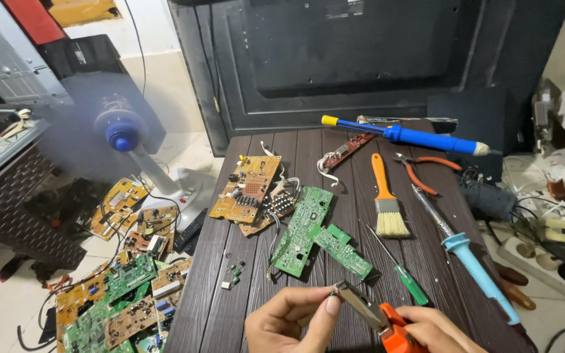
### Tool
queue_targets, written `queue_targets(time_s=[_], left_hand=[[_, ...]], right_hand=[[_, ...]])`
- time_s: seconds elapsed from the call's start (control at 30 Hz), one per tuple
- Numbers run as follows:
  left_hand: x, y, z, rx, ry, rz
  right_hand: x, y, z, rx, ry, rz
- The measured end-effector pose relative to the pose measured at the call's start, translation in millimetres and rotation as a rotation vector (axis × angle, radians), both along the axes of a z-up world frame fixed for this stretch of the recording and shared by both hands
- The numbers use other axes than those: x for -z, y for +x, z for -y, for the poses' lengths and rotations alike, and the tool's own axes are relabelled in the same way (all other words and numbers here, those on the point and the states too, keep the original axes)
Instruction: The person solders a wire to a small green circuit board using a soldering iron. They then use pliers to strip the ends of a wire and prepare a small green component for soldering. The workspace contains various circuit boards and tools.
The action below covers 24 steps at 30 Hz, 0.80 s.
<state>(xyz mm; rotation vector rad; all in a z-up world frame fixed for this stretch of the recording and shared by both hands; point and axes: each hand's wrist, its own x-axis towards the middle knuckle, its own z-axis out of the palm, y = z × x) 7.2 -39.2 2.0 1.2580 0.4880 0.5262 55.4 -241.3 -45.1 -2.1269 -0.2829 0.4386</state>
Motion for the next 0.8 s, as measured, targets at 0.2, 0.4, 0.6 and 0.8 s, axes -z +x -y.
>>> queue_targets(time_s=[0.2, 0.4, 0.6, 0.8], left_hand=[[-5, 1, 2, -0.01, -0.051, -0.075], [-10, 6, 3, -0.011, -0.057, -0.143], [6, 9, 5, -0.004, -0.031, -0.039], [15, 7, 10, -0.061, -0.103, -0.002]], right_hand=[[17, -13, 13, -0.017, -0.077, 0.468], [-8, -29, -14, 0.206, 0.027, 0.609], [4, -31, -12, 0.297, 0.087, 0.563], [55, 36, 19, -0.032, 0.047, -0.019]])
